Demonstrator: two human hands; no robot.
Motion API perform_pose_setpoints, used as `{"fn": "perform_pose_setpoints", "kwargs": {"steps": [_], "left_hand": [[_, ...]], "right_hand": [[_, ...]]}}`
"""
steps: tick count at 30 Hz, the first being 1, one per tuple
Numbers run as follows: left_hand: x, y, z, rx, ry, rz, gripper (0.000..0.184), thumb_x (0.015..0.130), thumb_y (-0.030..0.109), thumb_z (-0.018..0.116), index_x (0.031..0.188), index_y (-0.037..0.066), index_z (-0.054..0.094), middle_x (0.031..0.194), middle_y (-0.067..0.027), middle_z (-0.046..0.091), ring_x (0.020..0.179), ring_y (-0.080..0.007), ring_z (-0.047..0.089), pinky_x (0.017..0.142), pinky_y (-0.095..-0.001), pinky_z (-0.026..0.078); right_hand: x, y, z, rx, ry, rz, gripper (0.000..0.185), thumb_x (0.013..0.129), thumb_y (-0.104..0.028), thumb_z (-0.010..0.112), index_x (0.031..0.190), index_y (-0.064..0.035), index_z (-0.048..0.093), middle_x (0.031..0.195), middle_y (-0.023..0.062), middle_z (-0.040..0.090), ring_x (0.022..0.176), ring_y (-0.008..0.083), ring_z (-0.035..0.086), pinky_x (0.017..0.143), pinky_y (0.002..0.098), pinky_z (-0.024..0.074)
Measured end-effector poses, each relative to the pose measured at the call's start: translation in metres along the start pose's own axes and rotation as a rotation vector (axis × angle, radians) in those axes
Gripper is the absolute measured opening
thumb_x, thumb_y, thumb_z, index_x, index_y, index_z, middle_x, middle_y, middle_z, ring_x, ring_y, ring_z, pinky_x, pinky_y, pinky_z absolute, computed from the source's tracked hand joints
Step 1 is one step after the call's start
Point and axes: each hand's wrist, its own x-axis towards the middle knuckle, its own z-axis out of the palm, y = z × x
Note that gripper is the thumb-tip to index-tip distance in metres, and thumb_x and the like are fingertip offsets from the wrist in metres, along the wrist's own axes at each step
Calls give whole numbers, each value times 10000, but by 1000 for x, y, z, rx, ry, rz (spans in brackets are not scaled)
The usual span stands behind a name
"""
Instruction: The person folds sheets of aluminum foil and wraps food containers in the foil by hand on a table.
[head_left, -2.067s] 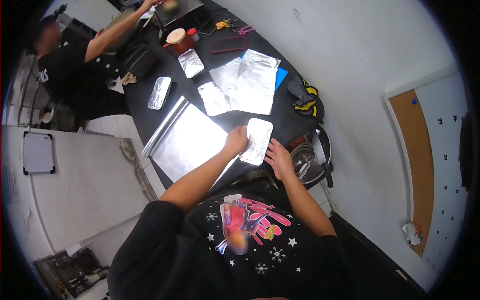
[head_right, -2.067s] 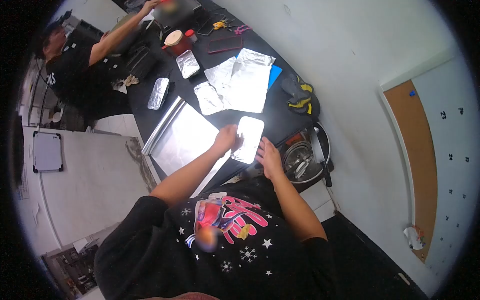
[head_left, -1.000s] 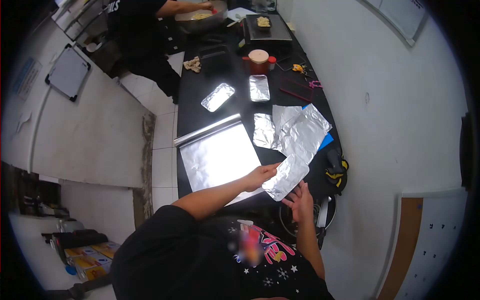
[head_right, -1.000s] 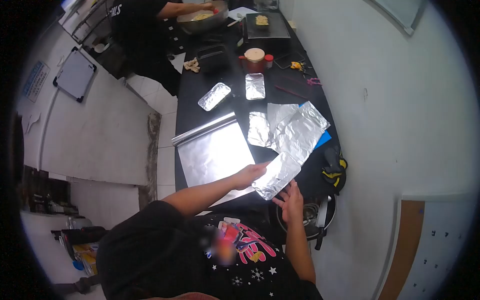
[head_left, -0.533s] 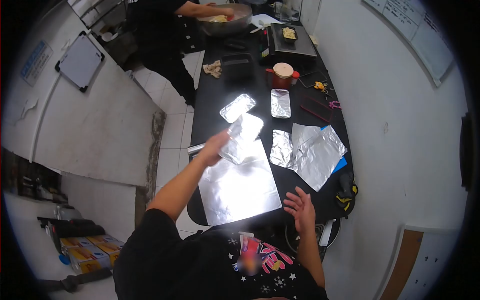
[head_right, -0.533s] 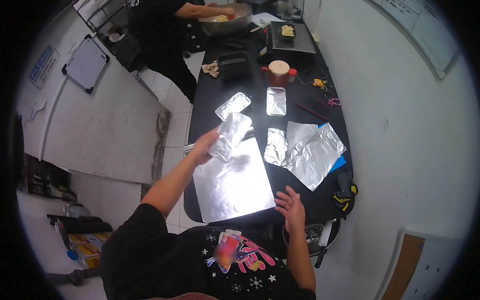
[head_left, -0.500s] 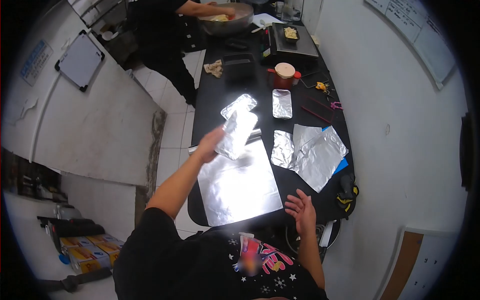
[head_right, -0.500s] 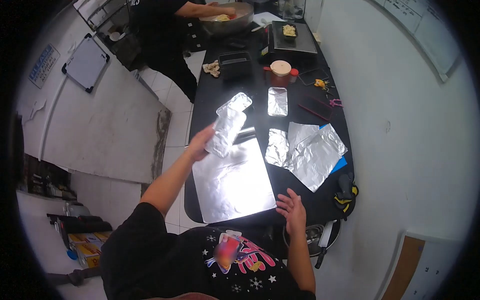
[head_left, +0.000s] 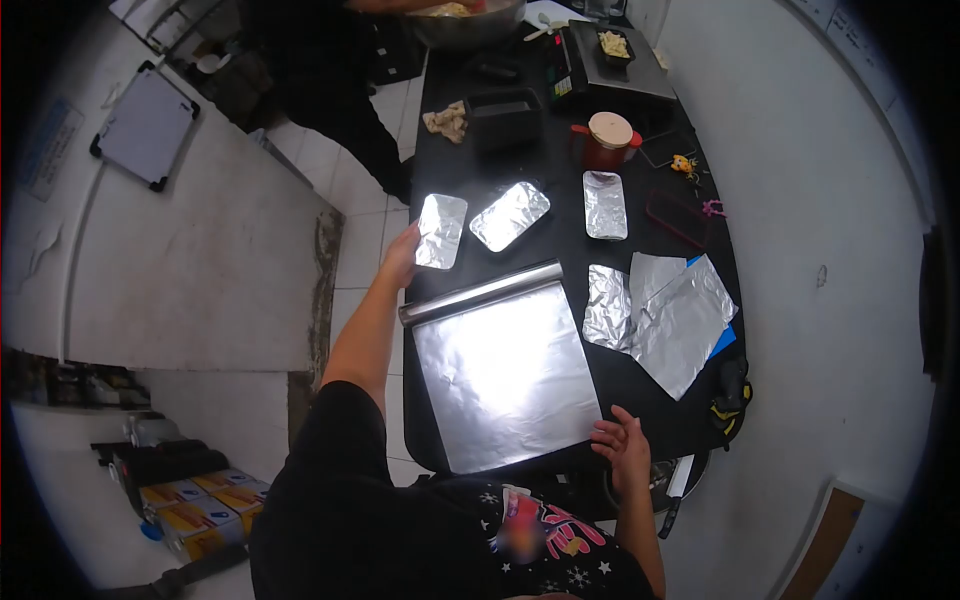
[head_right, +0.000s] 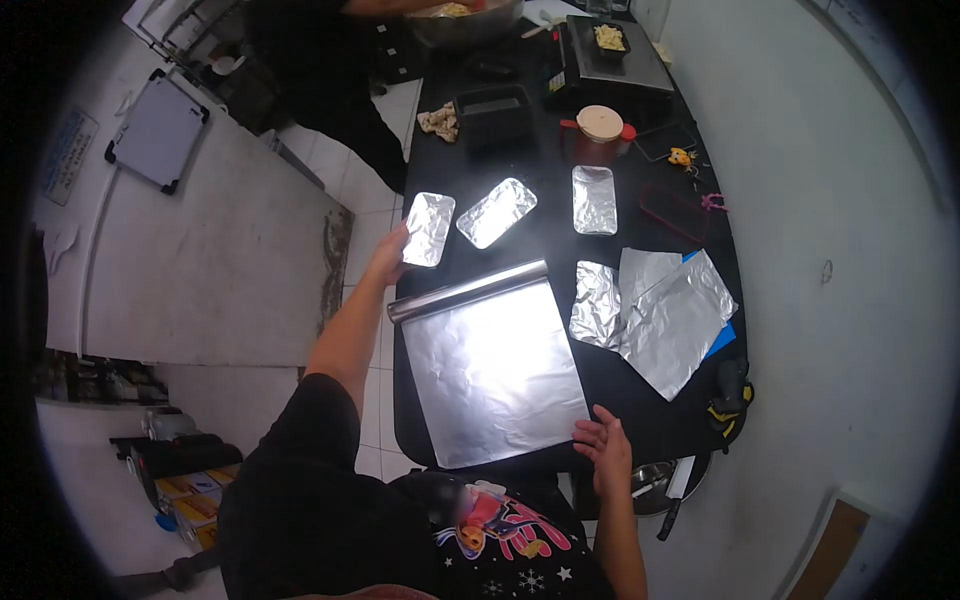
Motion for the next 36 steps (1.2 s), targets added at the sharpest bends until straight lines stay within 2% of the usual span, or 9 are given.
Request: {"fn": "perform_pose_setpoints", "kwargs": {"steps": [4,7,10,13,16,19,23,32,36], "left_hand": [[19,6,7,84,-25,-24,402,973,249,399,1354,123,426,1195,-58,567,1034,-159,578,834,-311,482],[37,6,1,454,108,-107,450,953,322,427,1349,109,429,1172,-99,571,1038,-220,574,882,-340,452],[59,-7,-14,1404,303,224,539,908,416,478,1332,86,441,1133,-166,564,1047,-305,548,914,-390,428],[60,-8,-29,936,222,246,702,796,383,658,1361,71,381,1128,-221,536,1067,-369,505,944,-422,401],[1,2,-9,1133,65,464,927,655,277,802,1402,86,287,1150,-234,517,1097,-372,487,951,-426,393],[-36,1,31,1303,156,532,1110,538,220,874,1421,104,212,1143,-221,515,1065,-372,500,932,-420,406],[-28,-14,37,1325,228,574,1114,559,218,866,1430,124,178,1090,-186,518,1025,-344,506,901,-416,423],[-38,-9,16,1300,262,561,1103,585,199,848,1440,103,159,1339,-217,381,1222,-391,377,1052,-419,304],[-81,-17,-28,1341,483,731,694,714,133,730,1311,48,387,1184,-224,476,1114,-383,436,966,-457,333]], "right_hand": [[2,0,8,-5,-11,-16,539,984,-442,289,1298,-26,424,1023,136,615,874,194,610,739,304,488],[5,-1,12,-6,-25,-26,552,982,-454,287,1300,-23,421,1022,135,615,874,197,609,744,308,485],[6,0,15,-3,-33,-27,563,980,-463,281,1299,-22,420,1021,135,615,874,199,608,753,315,480],[8,2,13,8,-28,-20,569,979,-469,276,1299,-21,421,1018,134,616,874,201,607,762,321,476],[9,6,9,25,-8,-14,560,977,-474,275,1292,-36,423,1000,128,620,853,195,613,733,314,491],[10,12,5,22,3,-1,552,976,-475,277,1285,-44,427,987,126,622,840,194,616,716,310,501],[7,8,6,17,16,9,545,981,-453,291,1290,-26,430,991,130,622,845,191,611,727,297,492],[1,17,-15,-239,146,-80,444,981,-379,358,1255,-49,472,964,90,633,814,143,603,705,267,491],[11,37,-61,-318,281,-143,312,931,-211,513,1193,-43,534,952,54,635,786,106,589,652,242,482]]}}
